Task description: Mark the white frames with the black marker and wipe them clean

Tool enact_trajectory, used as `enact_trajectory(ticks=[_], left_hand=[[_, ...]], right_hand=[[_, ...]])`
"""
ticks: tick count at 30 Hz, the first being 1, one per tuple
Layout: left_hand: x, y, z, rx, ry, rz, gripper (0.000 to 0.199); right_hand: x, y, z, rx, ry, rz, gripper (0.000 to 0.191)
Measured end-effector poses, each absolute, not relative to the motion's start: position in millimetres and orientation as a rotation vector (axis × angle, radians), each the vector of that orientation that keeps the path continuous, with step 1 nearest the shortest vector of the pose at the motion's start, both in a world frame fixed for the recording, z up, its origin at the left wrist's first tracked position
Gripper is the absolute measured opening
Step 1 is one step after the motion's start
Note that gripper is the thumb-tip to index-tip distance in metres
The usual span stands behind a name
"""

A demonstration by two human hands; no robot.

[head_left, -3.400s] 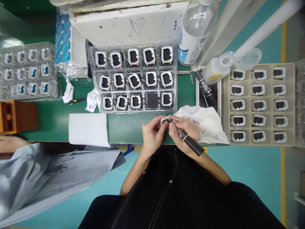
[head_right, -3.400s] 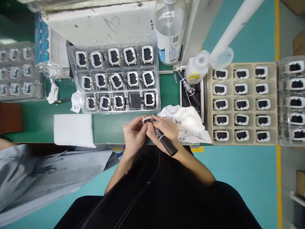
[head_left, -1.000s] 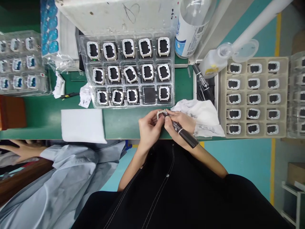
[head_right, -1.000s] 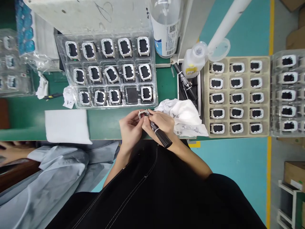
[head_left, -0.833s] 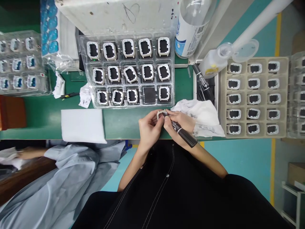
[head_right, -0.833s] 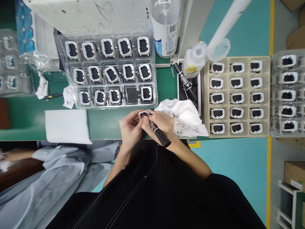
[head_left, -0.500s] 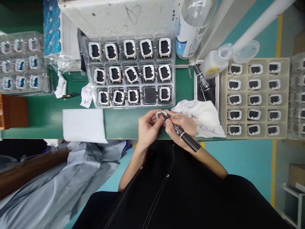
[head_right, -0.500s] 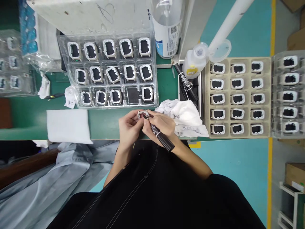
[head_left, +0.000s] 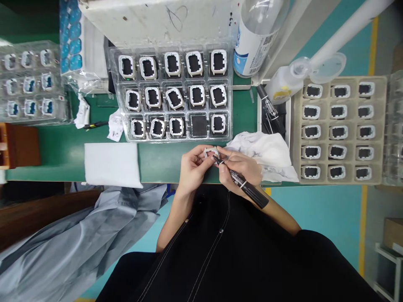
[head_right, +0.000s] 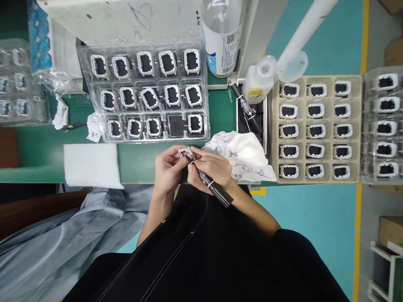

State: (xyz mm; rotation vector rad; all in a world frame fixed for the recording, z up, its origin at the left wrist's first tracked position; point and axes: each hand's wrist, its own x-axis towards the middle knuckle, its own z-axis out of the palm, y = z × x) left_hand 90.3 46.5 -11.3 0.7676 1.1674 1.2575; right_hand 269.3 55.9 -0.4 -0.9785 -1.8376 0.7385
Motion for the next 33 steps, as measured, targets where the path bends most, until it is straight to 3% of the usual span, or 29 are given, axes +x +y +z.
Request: enact_trajectory(ticks=[6,22,27,33], left_hand=[[91.3,47.9,-4.3,0.705,1.193,1.236,0.031],[101.2,51.8,6.8,0.728,1.345,1.187,0.034],[101.7,50.2,10.7,0.793,1.412,1.137,0.030],[82.9,65.8,18.2,1.061,1.735,1.318,0.021]], right_hand=[[262.4,58.9,-5.6,-0.886,-1.796,0.686,0.016],[255.5,58.6,-11.9,-0.893,-1.651,0.575,0.023],[255.9,55.7,-13.4,-0.948,-1.580,0.546,0.023],[259.5,51.9,-14.8,-0.995,-1.433,0.573,0.023]])
